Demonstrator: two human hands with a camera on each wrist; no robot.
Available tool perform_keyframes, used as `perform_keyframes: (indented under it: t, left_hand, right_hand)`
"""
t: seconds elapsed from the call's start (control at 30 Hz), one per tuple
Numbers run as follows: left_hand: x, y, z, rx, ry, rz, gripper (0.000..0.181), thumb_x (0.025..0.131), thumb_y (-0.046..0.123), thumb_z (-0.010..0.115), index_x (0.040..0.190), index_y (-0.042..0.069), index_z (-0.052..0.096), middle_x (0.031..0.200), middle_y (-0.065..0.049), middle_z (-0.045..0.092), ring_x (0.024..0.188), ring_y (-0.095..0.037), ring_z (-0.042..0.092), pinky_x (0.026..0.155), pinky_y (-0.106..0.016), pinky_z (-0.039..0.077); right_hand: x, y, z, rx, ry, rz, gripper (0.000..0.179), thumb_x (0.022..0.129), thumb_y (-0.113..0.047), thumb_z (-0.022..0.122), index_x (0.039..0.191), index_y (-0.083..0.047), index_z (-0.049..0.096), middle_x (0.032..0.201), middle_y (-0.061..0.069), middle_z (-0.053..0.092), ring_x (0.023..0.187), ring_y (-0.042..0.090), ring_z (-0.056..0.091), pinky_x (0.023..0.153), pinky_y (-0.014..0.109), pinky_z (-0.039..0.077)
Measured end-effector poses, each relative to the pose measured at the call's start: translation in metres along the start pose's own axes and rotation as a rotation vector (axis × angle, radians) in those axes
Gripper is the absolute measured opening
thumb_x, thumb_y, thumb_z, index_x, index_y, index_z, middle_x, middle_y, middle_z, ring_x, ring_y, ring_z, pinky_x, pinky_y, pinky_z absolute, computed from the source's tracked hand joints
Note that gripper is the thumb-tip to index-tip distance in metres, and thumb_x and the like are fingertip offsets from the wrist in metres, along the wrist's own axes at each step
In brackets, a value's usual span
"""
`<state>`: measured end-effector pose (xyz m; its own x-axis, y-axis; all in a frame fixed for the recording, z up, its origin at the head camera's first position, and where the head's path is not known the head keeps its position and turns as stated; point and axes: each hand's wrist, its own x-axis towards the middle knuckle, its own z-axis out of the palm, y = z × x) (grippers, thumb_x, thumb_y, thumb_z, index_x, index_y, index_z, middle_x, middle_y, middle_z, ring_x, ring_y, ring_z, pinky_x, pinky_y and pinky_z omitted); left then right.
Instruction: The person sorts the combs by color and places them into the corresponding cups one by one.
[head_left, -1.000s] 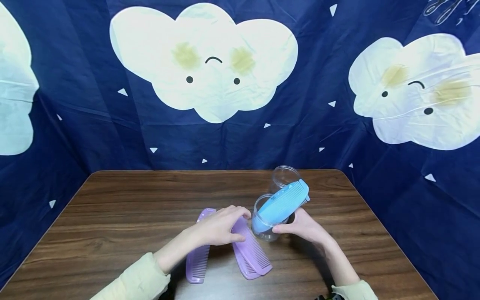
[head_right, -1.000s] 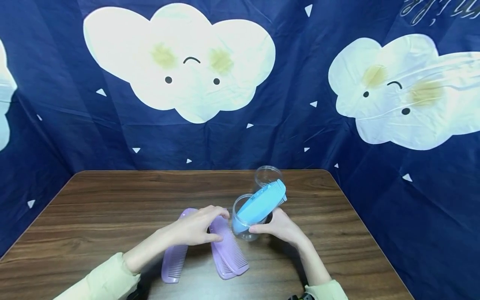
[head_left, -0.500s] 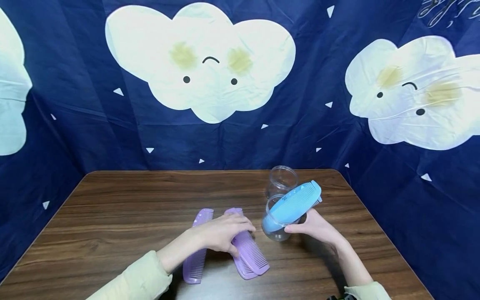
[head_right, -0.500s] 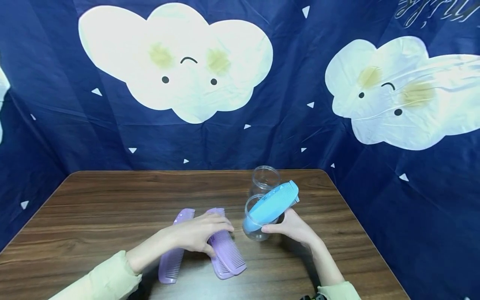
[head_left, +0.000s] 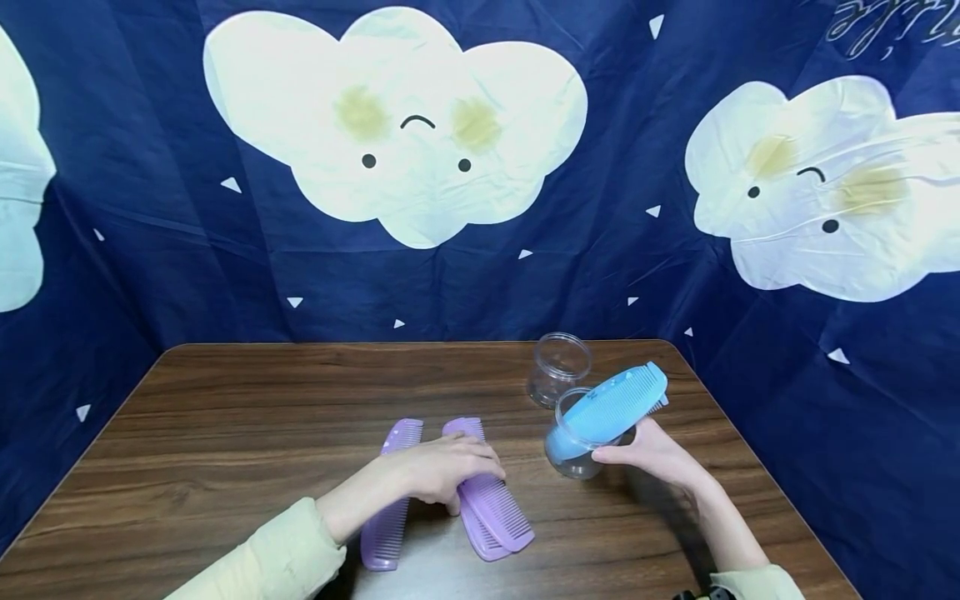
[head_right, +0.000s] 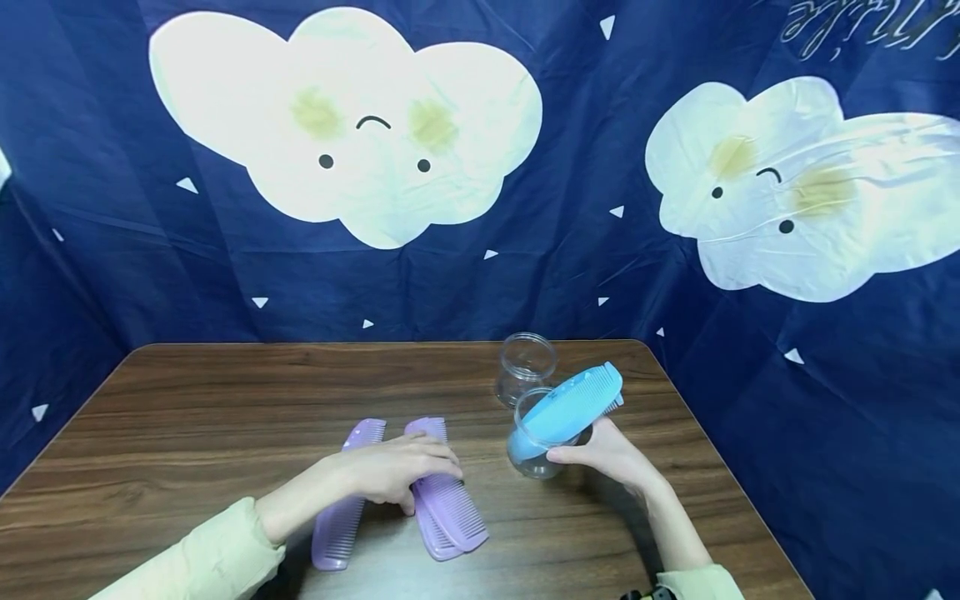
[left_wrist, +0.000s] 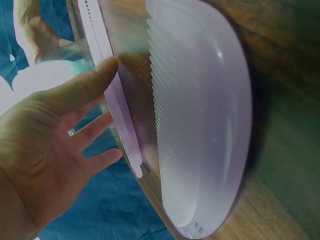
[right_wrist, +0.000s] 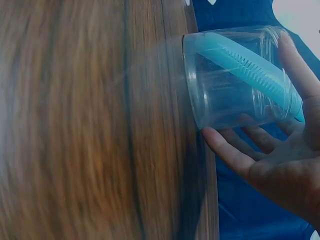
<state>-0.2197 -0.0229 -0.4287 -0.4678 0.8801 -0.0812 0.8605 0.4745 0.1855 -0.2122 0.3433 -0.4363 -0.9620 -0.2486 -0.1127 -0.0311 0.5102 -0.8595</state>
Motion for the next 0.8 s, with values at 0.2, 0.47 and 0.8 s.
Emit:
perform_keyframes:
  t: [0.2,0.47,0.8]
  left_hand:
    - [0.0,-0.003,0.002,0.019,0.036,0.014,0.068,0.07,0.013,0.089,0.133,0.022,0.067,0.131,0.007,0.065,0.13,-0.014,0.058,0.12,-0.039,0.041]
    - [-0.005,-0.004,0.002,0.044,0.063,0.018,0.065,0.07,0.012,0.089,0.131,0.023,0.069,0.13,0.009,0.068,0.13,-0.015,0.059,0.116,-0.043,0.044]
    - [-0.01,-0.007,0.003,0.047,0.094,0.016,0.061,0.072,0.011,0.088,0.129,0.023,0.071,0.129,0.009,0.07,0.127,-0.016,0.061,0.115,-0.041,0.045]
  right_hand:
    - [0.0,0.005,-0.011,0.005,0.018,0.012,0.093,0.086,-0.025,0.081,0.158,-0.003,0.026,0.155,0.022,0.045,0.147,0.04,0.038,0.119,0.055,0.031]
    - [0.002,0.01,-0.023,-0.02,0.032,0.03,0.096,0.088,-0.026,0.08,0.16,-0.003,0.02,0.157,0.024,0.041,0.147,0.039,0.037,0.115,0.045,0.037]
    - [0.007,0.015,-0.035,-0.038,0.067,0.038,0.093,0.09,-0.027,0.077,0.16,-0.003,0.02,0.157,0.025,0.04,0.145,0.037,0.038,0.115,0.05,0.036]
